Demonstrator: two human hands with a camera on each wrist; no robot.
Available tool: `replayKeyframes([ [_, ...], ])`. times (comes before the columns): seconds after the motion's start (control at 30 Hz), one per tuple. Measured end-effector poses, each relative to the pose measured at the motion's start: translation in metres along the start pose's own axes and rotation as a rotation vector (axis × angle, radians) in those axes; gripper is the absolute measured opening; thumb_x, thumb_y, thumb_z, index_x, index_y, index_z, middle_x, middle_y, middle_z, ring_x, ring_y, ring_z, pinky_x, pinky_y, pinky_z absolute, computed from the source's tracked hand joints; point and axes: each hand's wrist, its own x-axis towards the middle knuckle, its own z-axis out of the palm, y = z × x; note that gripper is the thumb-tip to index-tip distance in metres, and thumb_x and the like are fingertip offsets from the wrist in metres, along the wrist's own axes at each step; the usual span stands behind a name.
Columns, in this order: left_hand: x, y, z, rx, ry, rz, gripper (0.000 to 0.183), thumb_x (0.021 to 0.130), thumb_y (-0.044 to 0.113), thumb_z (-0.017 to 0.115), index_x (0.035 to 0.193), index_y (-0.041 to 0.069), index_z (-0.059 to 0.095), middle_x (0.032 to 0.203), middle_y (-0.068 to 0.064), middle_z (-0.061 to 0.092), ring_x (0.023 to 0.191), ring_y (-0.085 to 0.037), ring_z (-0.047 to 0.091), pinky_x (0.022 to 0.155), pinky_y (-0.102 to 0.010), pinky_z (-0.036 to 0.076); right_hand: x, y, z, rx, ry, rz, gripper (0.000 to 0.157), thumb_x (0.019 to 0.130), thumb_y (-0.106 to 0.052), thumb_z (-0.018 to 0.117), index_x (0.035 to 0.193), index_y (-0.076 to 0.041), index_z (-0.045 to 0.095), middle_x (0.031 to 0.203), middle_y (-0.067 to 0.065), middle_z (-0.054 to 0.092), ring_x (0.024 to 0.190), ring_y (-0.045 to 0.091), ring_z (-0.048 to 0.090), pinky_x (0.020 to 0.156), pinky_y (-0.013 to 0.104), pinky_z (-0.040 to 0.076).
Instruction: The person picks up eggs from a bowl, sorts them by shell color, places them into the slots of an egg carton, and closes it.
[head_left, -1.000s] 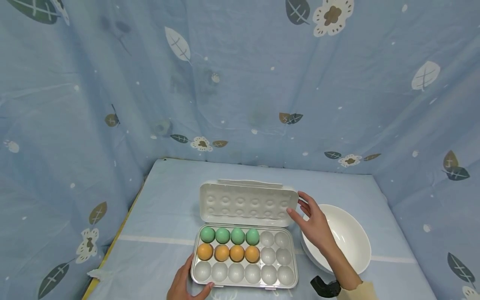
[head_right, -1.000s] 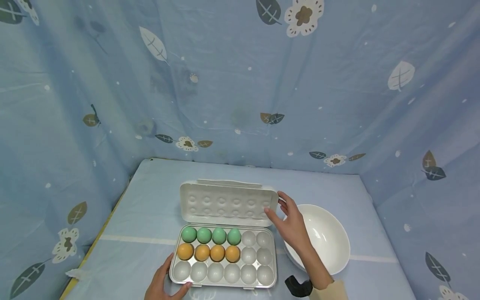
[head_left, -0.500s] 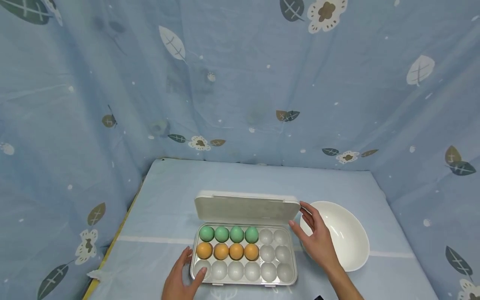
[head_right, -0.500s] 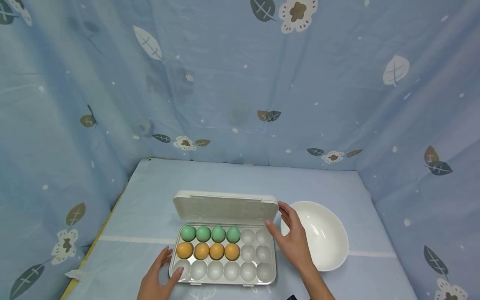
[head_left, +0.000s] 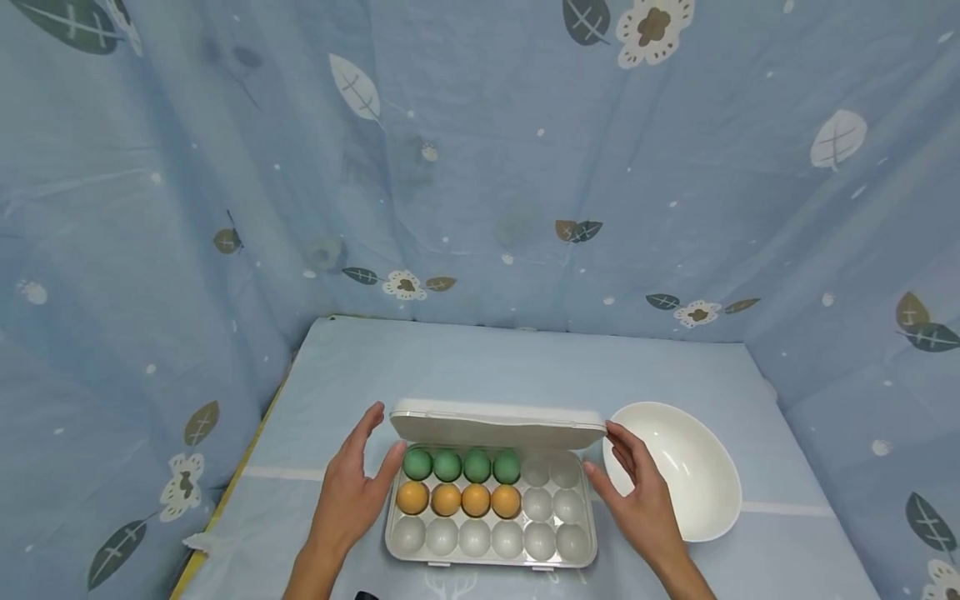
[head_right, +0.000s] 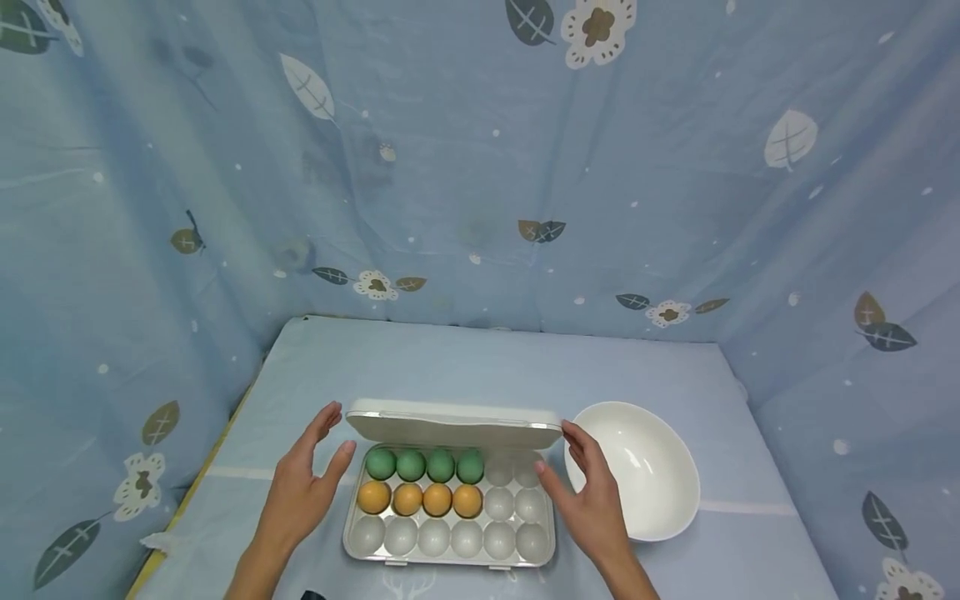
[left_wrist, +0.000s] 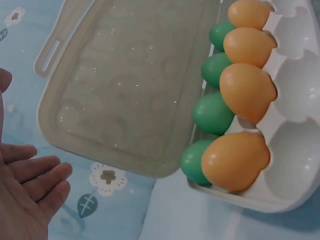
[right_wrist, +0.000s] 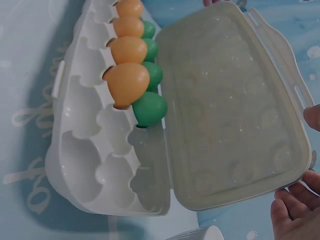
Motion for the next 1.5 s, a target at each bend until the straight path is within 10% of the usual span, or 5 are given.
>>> replayKeyframes([
  [0.47, -0.016, -0.006, 0.008, 0.022, -0.066, -0.093, 0.063, 0.101, 0.043, 0.065, 0.151, 0.007, 0.051, 0.14, -0.022, 0.063, 0.128, -0.042, 0.06, 0.102, -0.063, 0.049, -0.033, 0.002, 0.006, -0.108, 0.029, 0.05, 0.067, 0.093, -0.02, 0.08, 0.15, -0.007, 0.048, 0.15, 0.009, 0.054, 0.132, -0.015, 0.041, 0.106, 0.004, 0.035],
  [0.93, -0.045, -0.014, 0.01, 0.026, -0.074, -0.127, 0.065, 0.095, 0.045, 0.074, 0.148, 0.012, 0.057, 0.139, -0.015, 0.065, 0.126, -0.036, 0.063, 0.098, -0.057, 0.053, -0.05, 0.007, 0.009, -0.218, -0.023, 0.239, 0.061, 0.096, -0.043, 0.073, 0.148, -0.015, 0.056, 0.143, 0.007, 0.064, 0.129, 0.029, 0.062, 0.098, 0.004, 0.039],
  [1.17, -0.061, -0.03, 0.015, 0.07, -0.115, -0.05, 0.068, 0.087, 0.038, 0.084, 0.145, 0.014, 0.06, 0.147, -0.011, 0.06, 0.128, -0.035, 0.062, 0.095, -0.053, 0.056, -0.064, 0.024, 0.014, -0.311, -0.041, 0.097, 0.067, 0.085, -0.036, 0.086, 0.143, -0.014, 0.059, 0.142, 0.009, 0.064, 0.129, 0.033, 0.061, 0.1, -0.004, 0.028],
  [1.3, -0.068, -0.039, 0.022, 0.08, -0.161, -0.023, 0.063, 0.086, 0.042, 0.084, 0.14, 0.018, 0.064, 0.155, -0.01, 0.052, 0.132, -0.037, 0.058, 0.093, -0.053, 0.057, -0.071, 0.032, 0.017, -0.363, -0.131, 0.08, 0.07, 0.085, -0.041, 0.085, 0.143, -0.015, 0.057, 0.147, 0.013, 0.058, 0.135, 0.036, 0.056, 0.106, 0.026, 0.05],
  [1.5, -0.072, -0.05, 0.039, 0.152, -0.096, 0.315, 0.066, 0.076, 0.034, 0.092, 0.132, 0.009, 0.068, 0.151, -0.013, 0.055, 0.137, -0.038, 0.052, 0.121, -0.029, 0.034, -0.078, 0.041, 0.028, -0.518, -0.232, -0.014, 0.076, 0.085, -0.055, 0.08, 0.147, -0.019, 0.056, 0.158, 0.006, 0.047, 0.142, 0.033, 0.049, 0.113, 0.042, 0.045],
])
